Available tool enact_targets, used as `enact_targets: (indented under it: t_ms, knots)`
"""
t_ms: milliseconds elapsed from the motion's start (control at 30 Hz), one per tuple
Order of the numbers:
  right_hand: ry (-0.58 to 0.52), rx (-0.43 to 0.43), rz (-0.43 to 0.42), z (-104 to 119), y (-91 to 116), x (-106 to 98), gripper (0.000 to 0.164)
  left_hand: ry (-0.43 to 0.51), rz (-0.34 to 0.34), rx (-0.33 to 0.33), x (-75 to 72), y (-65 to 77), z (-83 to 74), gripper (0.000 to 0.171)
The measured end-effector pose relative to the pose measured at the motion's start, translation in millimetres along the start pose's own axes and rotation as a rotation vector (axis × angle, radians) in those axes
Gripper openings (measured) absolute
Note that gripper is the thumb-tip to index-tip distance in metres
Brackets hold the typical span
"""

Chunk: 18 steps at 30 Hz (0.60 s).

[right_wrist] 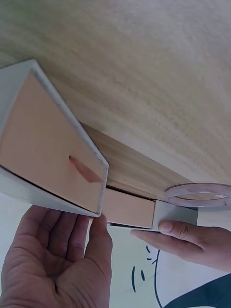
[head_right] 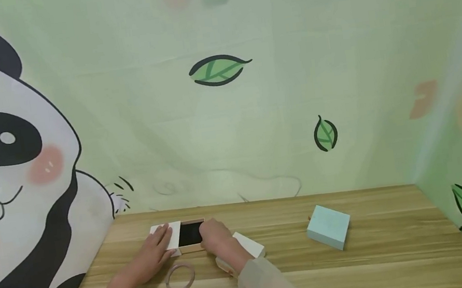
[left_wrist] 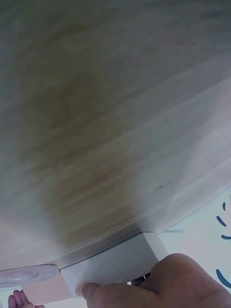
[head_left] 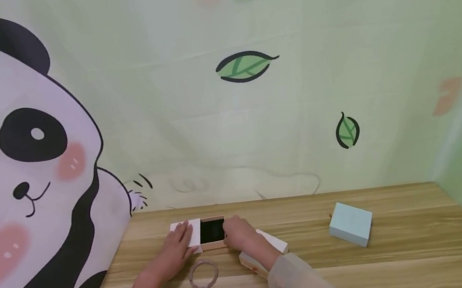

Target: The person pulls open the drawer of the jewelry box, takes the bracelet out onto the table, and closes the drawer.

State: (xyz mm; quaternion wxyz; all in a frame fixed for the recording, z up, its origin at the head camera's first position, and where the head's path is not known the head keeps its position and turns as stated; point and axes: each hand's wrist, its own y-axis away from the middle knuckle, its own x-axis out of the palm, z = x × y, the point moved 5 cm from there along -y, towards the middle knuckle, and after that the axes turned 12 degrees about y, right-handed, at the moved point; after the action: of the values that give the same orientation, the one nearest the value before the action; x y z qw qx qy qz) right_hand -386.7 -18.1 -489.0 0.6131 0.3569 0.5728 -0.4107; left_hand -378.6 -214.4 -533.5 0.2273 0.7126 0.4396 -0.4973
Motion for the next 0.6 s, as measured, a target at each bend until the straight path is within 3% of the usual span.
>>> enact_targets:
  t_ms: [600]
  knots:
    - [-0.051,-0.001,-0.029,7.0,-3.5,6.0,0.026,0.013,-0.016,0.006,1.3,-1.1,1.0,0.064]
